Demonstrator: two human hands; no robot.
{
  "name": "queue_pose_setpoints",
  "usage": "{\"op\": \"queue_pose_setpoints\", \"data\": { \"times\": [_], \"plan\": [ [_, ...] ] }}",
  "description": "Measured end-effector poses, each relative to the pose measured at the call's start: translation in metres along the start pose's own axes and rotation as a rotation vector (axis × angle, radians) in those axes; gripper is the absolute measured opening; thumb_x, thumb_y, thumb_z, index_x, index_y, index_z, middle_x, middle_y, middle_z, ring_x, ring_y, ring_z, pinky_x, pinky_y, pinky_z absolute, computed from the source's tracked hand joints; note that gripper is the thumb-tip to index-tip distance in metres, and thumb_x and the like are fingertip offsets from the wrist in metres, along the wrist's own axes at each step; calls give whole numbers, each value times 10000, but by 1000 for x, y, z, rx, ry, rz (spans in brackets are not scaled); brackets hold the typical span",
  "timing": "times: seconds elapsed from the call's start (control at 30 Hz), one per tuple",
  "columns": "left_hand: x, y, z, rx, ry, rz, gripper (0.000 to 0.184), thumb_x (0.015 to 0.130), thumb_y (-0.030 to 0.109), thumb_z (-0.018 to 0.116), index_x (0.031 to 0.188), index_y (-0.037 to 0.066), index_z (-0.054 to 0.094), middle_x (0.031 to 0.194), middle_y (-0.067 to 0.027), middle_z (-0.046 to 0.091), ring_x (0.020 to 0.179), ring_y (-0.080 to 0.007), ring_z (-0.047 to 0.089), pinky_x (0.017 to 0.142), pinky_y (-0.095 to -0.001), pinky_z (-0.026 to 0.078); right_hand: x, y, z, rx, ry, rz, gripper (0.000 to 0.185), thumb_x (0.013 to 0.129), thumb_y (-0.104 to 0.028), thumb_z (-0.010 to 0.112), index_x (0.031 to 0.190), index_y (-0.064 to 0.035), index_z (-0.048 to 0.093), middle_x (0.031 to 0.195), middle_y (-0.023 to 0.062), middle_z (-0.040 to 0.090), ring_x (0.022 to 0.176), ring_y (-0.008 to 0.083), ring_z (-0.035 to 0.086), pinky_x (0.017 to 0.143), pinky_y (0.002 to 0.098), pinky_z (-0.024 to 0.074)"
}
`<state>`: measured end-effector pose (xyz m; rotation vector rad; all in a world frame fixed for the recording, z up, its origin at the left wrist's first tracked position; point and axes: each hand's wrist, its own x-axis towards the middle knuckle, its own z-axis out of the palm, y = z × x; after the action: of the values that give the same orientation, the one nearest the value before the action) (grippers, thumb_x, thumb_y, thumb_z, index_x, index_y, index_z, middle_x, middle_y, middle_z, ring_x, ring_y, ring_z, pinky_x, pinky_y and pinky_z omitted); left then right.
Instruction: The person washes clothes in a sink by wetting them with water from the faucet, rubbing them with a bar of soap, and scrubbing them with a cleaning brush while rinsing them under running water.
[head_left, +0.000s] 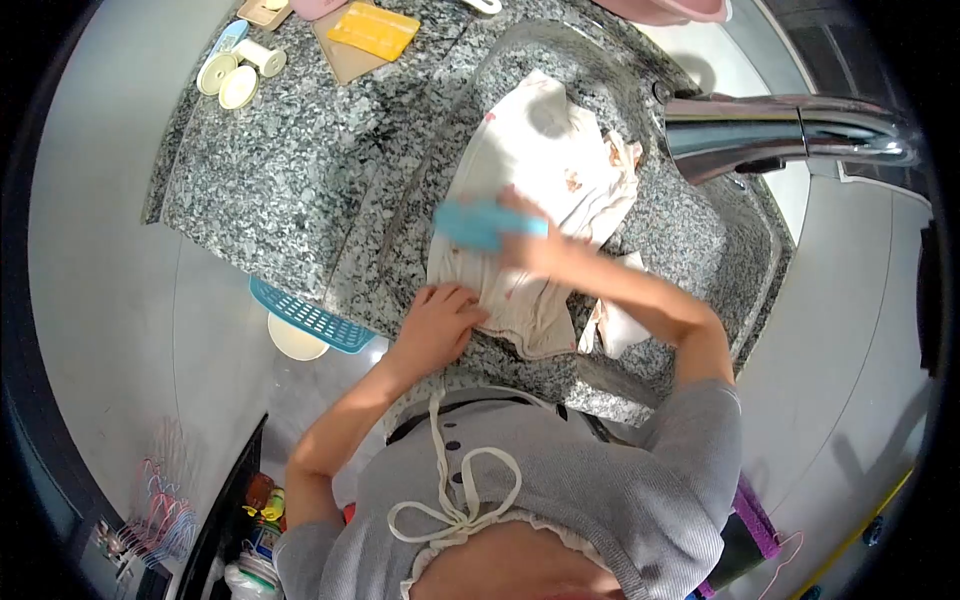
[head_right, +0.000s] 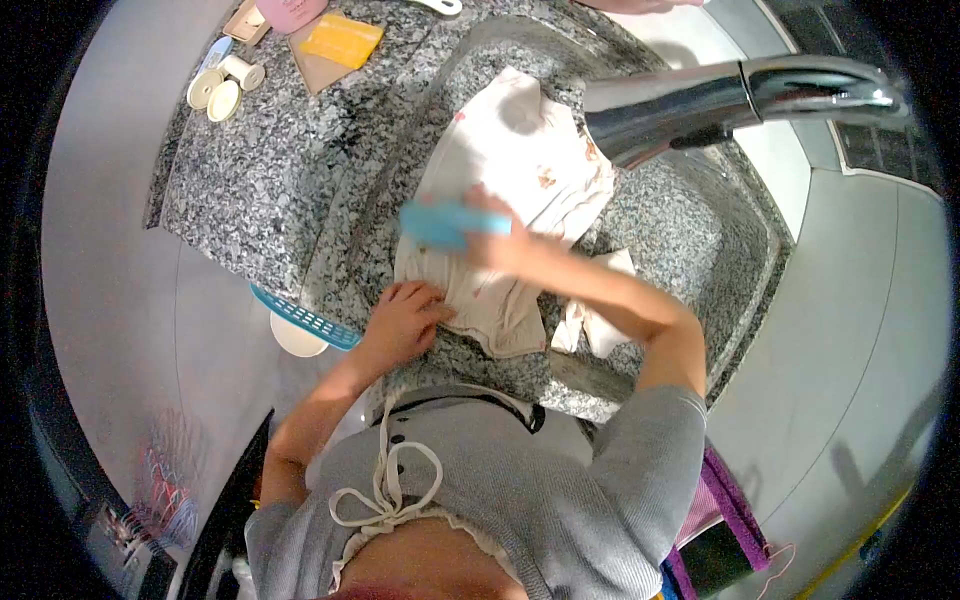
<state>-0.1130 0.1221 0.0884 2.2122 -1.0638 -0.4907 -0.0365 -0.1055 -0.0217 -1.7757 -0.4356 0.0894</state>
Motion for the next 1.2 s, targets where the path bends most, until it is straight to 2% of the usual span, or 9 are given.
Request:
{"op": "queue_pose_setpoints", "data": {
  "times": [0.13,0.2,0.37,0.47,0.6,0.7,0.87,1.03,1.2],
  "plan": [
    [9,-5,-3,-92,-63,7,267,676,26,600,928,105,634,947,-82,552,943,-275,515,818,-388,416,77,-12,-84,-1029,-184,645,428,947,-339,299,1256,-79,440,1300,136,451,1225,186,400,1052,371,276],
    [7,-11,-4,-123,-49,16,250,678,12,602,917,80,628,923,-90,547,914,-284,518,784,-369,439,45,13,-57,-73,46,794,484,859,-327,486,1286,-109,418,1208,123,521,1107,234,489,976,386,361],
    [6,-19,-9,-141,6,-38,181,697,21,608,877,42,606,877,-103,541,881,-292,511,766,-371,446,7,-103,20,-465,-87,-123,521,791,-298,611,1268,-145,466,1146,116,559,1086,255,521,944,427,396],
    [12,-22,-12,-120,-56,-34,151,711,33,620,860,36,601,869,-114,547,879,-301,515,775,-381,448,29,46,-41,187,116,860,431,835,-288,532,1227,-119,474,1065,117,597,991,255,584,836,392,493],
    [12,-19,-18,-113,-129,-51,153,710,47,633,860,39,604,867,-113,547,872,-297,521,771,-382,453,26,-14,-45,333,140,848,512,913,-425,330,1317,-112,368,1339,94,403,1200,228,423,1014,454,334],
    [6,-20,-21,-90,-71,40,157,711,50,640,864,34,608,865,-108,547,859,-290,528,749,-376,462,-12,-43,21,-931,-68,-218,497,882,-383,439,1321,-154,391,1317,64,443,1213,197,403,1087,392,180],
    [3,-23,-15,-112,-81,17,143,722,54,618,865,46,609,867,-93,532,883,-279,511,771,-362,446,56,-37,-70,-1142,66,408,381,896,-368,383,1132,-109,533,908,68,650,816,216,636,733,355,514],
    [10,-33,-26,-141,-151,42,230,719,11,614,947,46,629,896,-115,549,885,-292,525,778,-373,453,14,-82,4,-763,-8,-63,531,864,-436,438,1296,-127,414,1175,123,555,1160,233,460,980,423,364],
    [13,-33,-32,-108,-257,31,247,744,-31,525,960,38,624,912,-142,548,867,-321,534,771,-400,452,55,-23,-75,-1133,28,542,587,801,-558,483,1216,-142,469,1108,72,600,1013,211,575,916,425,429]
  ]
}}
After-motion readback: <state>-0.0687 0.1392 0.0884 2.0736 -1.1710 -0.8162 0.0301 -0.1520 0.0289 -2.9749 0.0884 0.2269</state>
